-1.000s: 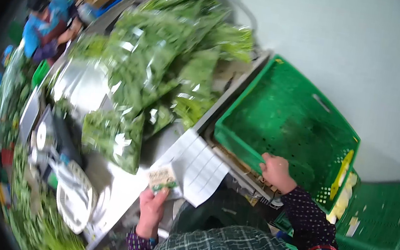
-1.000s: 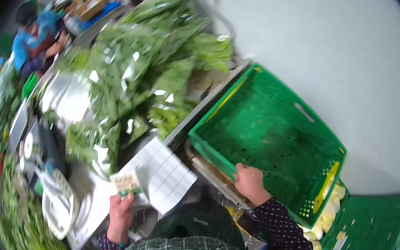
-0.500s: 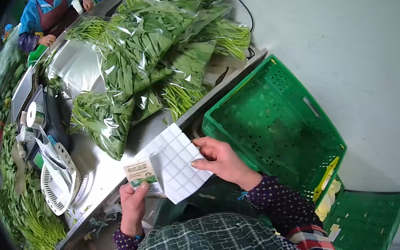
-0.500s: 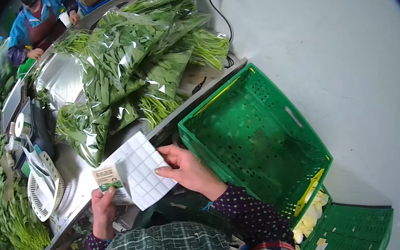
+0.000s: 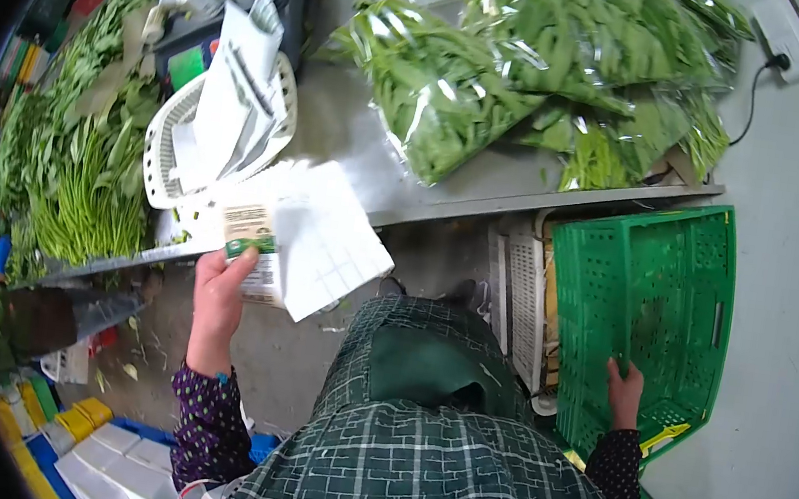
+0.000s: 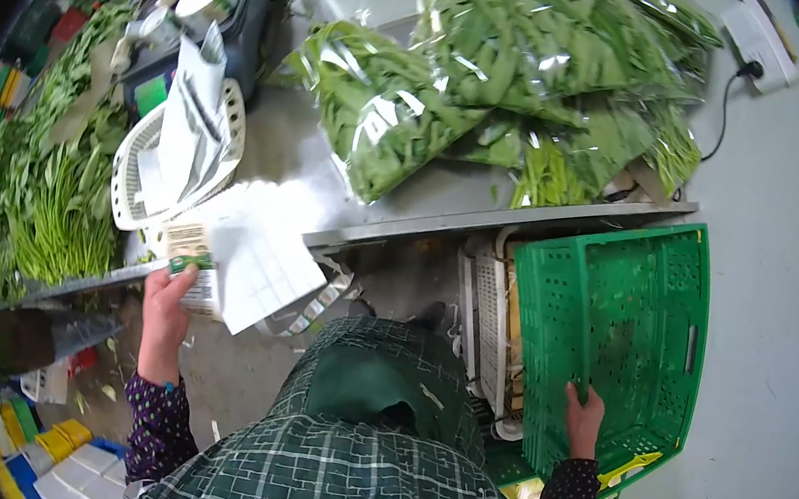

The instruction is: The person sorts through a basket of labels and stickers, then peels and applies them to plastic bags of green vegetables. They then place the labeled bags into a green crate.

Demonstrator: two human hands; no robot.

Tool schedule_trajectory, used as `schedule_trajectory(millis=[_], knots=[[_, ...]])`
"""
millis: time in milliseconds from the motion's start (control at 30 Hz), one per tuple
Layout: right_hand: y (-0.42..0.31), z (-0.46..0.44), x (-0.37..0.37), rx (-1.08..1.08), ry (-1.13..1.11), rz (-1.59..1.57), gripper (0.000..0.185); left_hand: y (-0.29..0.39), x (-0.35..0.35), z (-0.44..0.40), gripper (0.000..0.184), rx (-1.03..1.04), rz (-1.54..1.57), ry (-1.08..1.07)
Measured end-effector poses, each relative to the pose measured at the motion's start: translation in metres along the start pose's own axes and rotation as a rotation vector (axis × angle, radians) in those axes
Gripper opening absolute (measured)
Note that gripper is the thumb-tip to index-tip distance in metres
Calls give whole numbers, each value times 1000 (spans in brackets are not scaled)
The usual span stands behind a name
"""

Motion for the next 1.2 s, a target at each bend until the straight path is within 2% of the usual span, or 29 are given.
schedule_trajectory(millis=[67, 100, 133, 200, 300, 367, 467, 500, 567, 600, 667, 700, 733, 800, 867, 900, 967, 1033, 1100, 1200], knots=[[9, 5, -22, -319, 219, 76, 29, -43, -28, -5, 19, -201, -93, -42], [-15, 17, -36, -330, 218, 117, 27, -58, -49, -1, 19, -277, -132, -28], [-52, 46, -61, -327, 219, 157, 25, -73, -70, 5, 18, -362, -177, -25], [-71, 86, -78, -35, 114, 40, 23, -105, -122, 15, 18, -427, -147, 56], [-106, 144, -64, -100, 126, 186, 20, -176, -219, 59, 22, -525, -17, 246], [-134, 170, -30, -98, -68, 49, 14, -214, -272, 109, 26, -520, 83, 376], [-125, 191, -8, -75, -197, 56, 13, -299, -371, 220, 32, -609, 270, 624], [-120, 196, -1, -99, -220, 57, 13, -292, -376, 259, 32, -601, 297, 680], [-115, 210, 34, -183, -435, 28, 13, -313, -432, 338, 34, -543, 340, 761], [-110, 220, 43, -183, -457, 20, 13, -316, -454, 376, 35, -530, 334, 774], [-113, 245, 63, -356, -544, 60, 15, -301, -474, 440, 35, -485, 403, 983], [-107, 256, 66, -503, -564, 95, 19, -311, -496, 477, 36, -468, 459, 1011], [-106, 263, 69, -512, -535, 92, 19, -324, -521, 499, 37, -448, 518, 1024], [-120, 292, 84, -786, -588, 177, 22, -308, -505, 492, 38, -415, 449, 1029], [-117, 311, 99, -749, -575, 213, 24, -362, -553, 488, 38, -382, 460, 1023], [-122, 325, 112, -813, -589, 258, 25, -388, -569, 479, 39, -424, 447, 983], [-122, 350, 142, -900, -648, 310, 32, -412, -583, 449, 40, -462, 451, 931], [-138, 363, 170, -909, -698, 398, 36, -405, -567, 440, 42, -434, 486, 901], [-149, 378, 201, -863, -844, 512, 47, -413, -575, 464, 45, -421, 545, 885], [-170, 370, 234, -890, -845, 670, 53, -432, -601, 536, 48, -432, 604, 966]])
Point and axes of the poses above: each hand's wrist, its own z-axis away from the middle knuckle, its own x-axis out of the palm, y = z × x, the point moved 8 cm from there along -z, towards the middle knuckle, and after that the axes turned 7 degrees about -x, right-handed, at the moved point
